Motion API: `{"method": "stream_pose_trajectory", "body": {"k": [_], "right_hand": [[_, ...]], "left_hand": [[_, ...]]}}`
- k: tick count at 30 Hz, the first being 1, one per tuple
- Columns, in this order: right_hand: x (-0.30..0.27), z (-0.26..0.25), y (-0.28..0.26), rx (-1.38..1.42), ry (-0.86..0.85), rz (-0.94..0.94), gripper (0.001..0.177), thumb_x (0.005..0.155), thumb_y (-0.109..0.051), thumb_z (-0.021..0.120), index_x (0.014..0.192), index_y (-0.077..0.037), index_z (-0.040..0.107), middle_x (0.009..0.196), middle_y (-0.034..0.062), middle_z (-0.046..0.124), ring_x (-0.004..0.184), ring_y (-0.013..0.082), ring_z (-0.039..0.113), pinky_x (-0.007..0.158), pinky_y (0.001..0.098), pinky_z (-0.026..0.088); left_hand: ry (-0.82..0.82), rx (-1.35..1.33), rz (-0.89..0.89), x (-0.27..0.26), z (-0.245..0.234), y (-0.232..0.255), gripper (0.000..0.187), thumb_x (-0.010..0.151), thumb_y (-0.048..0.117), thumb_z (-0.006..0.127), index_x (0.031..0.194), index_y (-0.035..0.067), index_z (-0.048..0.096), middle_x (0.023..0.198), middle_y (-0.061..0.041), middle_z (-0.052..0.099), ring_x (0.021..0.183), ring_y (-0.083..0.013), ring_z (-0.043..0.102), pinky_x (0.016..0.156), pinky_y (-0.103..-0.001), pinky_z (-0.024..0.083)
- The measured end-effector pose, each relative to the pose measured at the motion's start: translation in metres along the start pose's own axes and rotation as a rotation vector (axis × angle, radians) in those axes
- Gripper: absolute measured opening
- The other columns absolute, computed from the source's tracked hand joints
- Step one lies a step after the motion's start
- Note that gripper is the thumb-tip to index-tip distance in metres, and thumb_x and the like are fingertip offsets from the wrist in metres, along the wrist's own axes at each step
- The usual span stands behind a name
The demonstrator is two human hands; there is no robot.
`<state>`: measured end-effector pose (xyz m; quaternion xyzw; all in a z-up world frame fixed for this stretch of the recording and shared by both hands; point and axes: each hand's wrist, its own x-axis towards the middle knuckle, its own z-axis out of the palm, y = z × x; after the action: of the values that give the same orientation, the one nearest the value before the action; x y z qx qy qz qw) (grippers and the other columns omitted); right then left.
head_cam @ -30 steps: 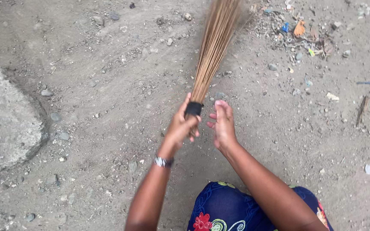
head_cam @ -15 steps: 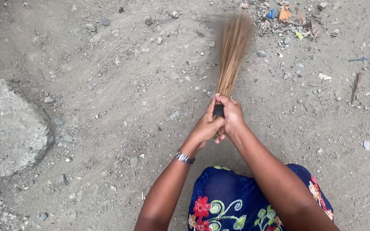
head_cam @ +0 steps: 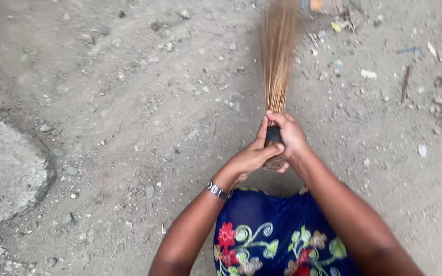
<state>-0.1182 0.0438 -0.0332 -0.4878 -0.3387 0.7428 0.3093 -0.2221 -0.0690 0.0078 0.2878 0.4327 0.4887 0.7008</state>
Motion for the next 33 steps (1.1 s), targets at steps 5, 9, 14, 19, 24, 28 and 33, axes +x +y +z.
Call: {"method": "stream_pose_trajectory", "body": {"k": [5, 9, 14, 19, 24, 28, 33], "right_hand": [[-0.027, -0.064, -0.032, 0.065, -0.019, 0.27, 0.025, 0.089, -0.034, 0.074, 0.088, -0.011, 0.064, 0.074, 0.0028, 0.064, 0.056, 0.0154, 0.059, 0.049, 0.031, 0.051], [-0.05, -0.086, -0.04, 0.015, 0.122, 0.081, 0.021, 0.09, -0.027, 0.076, 0.092, -0.008, 0.065, 0.079, 0.0028, 0.065, 0.06, 0.0141, 0.06, 0.053, 0.031, 0.051], [-0.061, -0.135, -0.058, 0.057, -0.065, 0.264, 0.025, 0.086, -0.028, 0.073, 0.092, -0.005, 0.066, 0.077, 0.0064, 0.068, 0.06, 0.0161, 0.064, 0.054, 0.0311, 0.055], [-0.072, -0.17, -0.051, 0.154, -0.01, 0.299, 0.025, 0.09, -0.027, 0.074, 0.093, -0.004, 0.065, 0.079, 0.0068, 0.068, 0.062, 0.016, 0.065, 0.055, 0.0299, 0.055], [-0.114, -0.197, -0.05, 0.103, 0.009, 0.25, 0.02, 0.095, -0.02, 0.075, 0.093, -0.007, 0.059, 0.083, 0.005, 0.067, 0.069, 0.0144, 0.066, 0.061, 0.029, 0.055], [-0.129, -0.214, -0.062, -0.024, 0.12, 0.246, 0.021, 0.091, -0.024, 0.069, 0.098, -0.003, 0.066, 0.083, 0.0058, 0.068, 0.07, 0.0149, 0.066, 0.064, 0.0294, 0.057], [-0.172, -0.243, -0.066, 0.041, 0.131, 0.266, 0.021, 0.091, -0.023, 0.071, 0.1, -0.005, 0.065, 0.086, 0.0065, 0.067, 0.07, 0.0165, 0.067, 0.063, 0.0323, 0.059]], "left_hand": [[0.046, -0.052, -0.076, 0.034, 0.072, -0.017, 0.11, 0.097, 0.013, 0.06, 0.157, 0.012, -0.033, 0.129, -0.021, 0.06, 0.087, -0.0162, 0.069, 0.067, -0.031, 0.06], [-0.034, -0.016, -0.207, 0.025, 0.103, -0.009, 0.112, 0.095, 0.015, 0.053, 0.153, 0.017, -0.042, 0.119, -0.03, 0.06, 0.079, -0.0221, 0.065, 0.063, -0.032, 0.059], [-0.051, 0.004, -0.016, 0.027, 0.155, -0.035, 0.116, 0.104, 0.016, 0.063, 0.151, 0.012, -0.043, 0.153, -0.021, 0.037, 0.129, -0.0228, 0.056, 0.1, -0.033, 0.054], [-0.033, 0.138, -0.2, 0.031, 0.179, -0.051, 0.111, 0.096, 0.022, 0.057, 0.152, 0.006, -0.038, 0.146, -0.029, 0.047, 0.122, -0.0285, 0.057, 0.092, -0.035, 0.052], [-0.153, 0.06, -0.07, 0.008, 0.206, -0.072, 0.115, 0.101, 0.017, 0.058, 0.149, 0.002, -0.045, 0.159, -0.03, 0.029, 0.138, -0.0268, 0.046, 0.108, -0.034, 0.045], [-0.201, 0.151, -0.227, 0.013, 0.226, -0.07, 0.114, 0.1, 0.023, 0.057, 0.151, 0.0, -0.043, 0.155, -0.04, 0.03, 0.127, -0.0426, 0.056, 0.096, -0.045, 0.05], [-0.329, 0.098, -0.101, -0.012, 0.249, -0.081, 0.121, 0.101, 0.025, 0.059, 0.147, -0.002, -0.049, 0.165, -0.041, 0.009, 0.147, -0.0374, 0.037, 0.111, -0.038, 0.044]]}}
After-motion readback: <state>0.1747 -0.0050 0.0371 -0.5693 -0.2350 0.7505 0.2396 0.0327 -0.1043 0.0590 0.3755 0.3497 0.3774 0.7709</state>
